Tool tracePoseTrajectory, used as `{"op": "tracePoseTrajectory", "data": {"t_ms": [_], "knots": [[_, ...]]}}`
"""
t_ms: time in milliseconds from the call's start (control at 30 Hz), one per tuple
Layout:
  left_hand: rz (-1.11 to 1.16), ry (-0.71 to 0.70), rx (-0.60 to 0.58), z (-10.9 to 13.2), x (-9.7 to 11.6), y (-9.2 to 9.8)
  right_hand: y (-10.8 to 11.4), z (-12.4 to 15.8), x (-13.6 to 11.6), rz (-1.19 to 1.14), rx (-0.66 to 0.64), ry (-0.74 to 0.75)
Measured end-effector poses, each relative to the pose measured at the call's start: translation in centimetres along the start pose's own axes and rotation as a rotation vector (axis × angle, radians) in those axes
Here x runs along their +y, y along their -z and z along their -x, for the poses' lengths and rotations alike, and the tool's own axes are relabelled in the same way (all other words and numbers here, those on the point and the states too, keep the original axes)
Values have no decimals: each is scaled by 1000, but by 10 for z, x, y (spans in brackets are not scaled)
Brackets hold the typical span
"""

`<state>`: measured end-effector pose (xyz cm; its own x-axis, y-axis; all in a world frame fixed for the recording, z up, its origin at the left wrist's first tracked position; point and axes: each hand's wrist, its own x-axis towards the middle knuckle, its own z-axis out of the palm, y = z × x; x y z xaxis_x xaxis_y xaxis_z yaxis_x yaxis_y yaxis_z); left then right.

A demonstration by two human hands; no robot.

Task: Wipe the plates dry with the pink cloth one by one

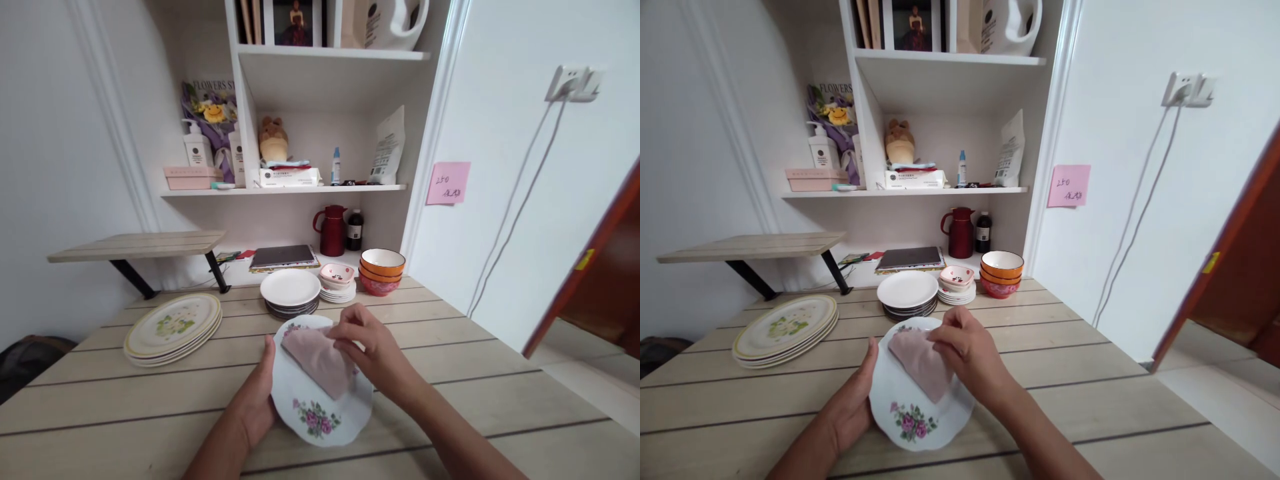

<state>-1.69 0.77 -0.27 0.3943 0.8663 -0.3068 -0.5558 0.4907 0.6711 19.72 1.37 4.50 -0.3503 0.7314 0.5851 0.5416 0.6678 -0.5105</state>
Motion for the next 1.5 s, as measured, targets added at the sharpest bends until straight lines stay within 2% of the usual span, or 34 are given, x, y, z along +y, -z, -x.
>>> {"op": "tracePoseTrajectory", "data": {"t_ms": [100, 200, 333, 467, 533, 633, 800, 833, 900, 967, 1000, 1133, 1300, 1400, 1500], "knots": [[10, 29, -32, 1, 1, -1, -8, 3, -13, -89, -120, 115], [16, 40, -37, 3, 2, -2, -21, 6, -19, -193, -256, 84], [33, 23, -58, 2, 1, -2, -38, 7, -11, -111, -176, -109], [17, 50, -48, 0, 1, 0, -43, 8, -3, 73, -64, -146], [9, 54, -30, 0, 1, 1, -42, 9, -1, 111, -61, -149], [19, 44, -53, 1, 1, 1, -38, 8, 1, 15, -97, -155], [25, 21, -97, 5, 1, -2, -22, 6, -9, -124, 77, -131], [20, 23, -92, 5, 2, -3, -19, 6, -13, -129, 50, -124], [14, 33, -87, 6, 2, -4, -17, 8, -19, -109, -93, -98], [13, 34, -81, 6, 1, -4, -21, 8, -22, -59, -225, -89], [13, 29, -77, 6, 1, -4, -24, 8, -21, -39, -251, -105], [-3, 9, -71, 5, 1, -6, -37, 6, -10, -35, -189, -273], [-25, 8, -19, 5, 1, -5, -41, 7, -5, 124, -78, -227], [-40, 25, 10, 4, 1, -3, -41, 9, -10, 166, -128, -195], [-29, 27, -23, 3, 1, -1, -38, 10, -14, 148, -234, -169]]}}
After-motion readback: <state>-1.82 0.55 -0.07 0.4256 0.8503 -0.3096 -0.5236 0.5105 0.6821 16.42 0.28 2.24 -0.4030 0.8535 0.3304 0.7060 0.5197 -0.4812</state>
